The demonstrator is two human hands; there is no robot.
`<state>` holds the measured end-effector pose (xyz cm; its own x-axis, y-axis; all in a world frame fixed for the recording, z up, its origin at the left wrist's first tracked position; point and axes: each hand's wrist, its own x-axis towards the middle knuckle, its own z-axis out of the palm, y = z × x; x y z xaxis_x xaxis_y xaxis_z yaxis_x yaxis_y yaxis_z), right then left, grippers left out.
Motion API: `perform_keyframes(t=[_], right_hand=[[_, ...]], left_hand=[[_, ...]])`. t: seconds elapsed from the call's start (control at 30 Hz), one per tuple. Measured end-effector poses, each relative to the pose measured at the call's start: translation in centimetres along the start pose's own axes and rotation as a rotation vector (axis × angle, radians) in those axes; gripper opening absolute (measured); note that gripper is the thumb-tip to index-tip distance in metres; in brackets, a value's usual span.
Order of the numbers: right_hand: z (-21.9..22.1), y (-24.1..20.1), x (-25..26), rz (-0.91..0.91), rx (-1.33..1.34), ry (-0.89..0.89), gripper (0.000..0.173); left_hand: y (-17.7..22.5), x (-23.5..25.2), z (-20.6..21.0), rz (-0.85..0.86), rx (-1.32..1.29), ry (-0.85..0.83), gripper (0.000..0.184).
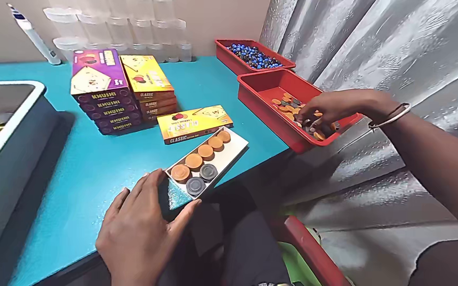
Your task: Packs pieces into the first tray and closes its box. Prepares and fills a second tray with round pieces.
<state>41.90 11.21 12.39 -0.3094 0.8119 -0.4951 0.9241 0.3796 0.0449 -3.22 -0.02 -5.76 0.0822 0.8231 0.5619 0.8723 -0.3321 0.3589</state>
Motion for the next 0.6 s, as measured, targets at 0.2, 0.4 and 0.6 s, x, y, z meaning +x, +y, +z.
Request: perform_keyframes(t=[0.2,0.4,0.6], right_hand=[[0.9,0.9,0.7,0.008,-0.025,0.019,0.027],[1.3,0.1,-0.1,0.052,-0.014,0.05,0.028],[0.6,-0.9,-2.0,-0.004,-0.02,0.604,0.014]], left_hand=[[-0.1,-0.1,0.1,-0.004,-0.013,-0.004,0.092],[-0.1,-0.1,0.1,-0.007,-0.008,-0.009,0.092],[-0.2,-0.1,0.2,0.005,-0.006,-0.007,0.094]])
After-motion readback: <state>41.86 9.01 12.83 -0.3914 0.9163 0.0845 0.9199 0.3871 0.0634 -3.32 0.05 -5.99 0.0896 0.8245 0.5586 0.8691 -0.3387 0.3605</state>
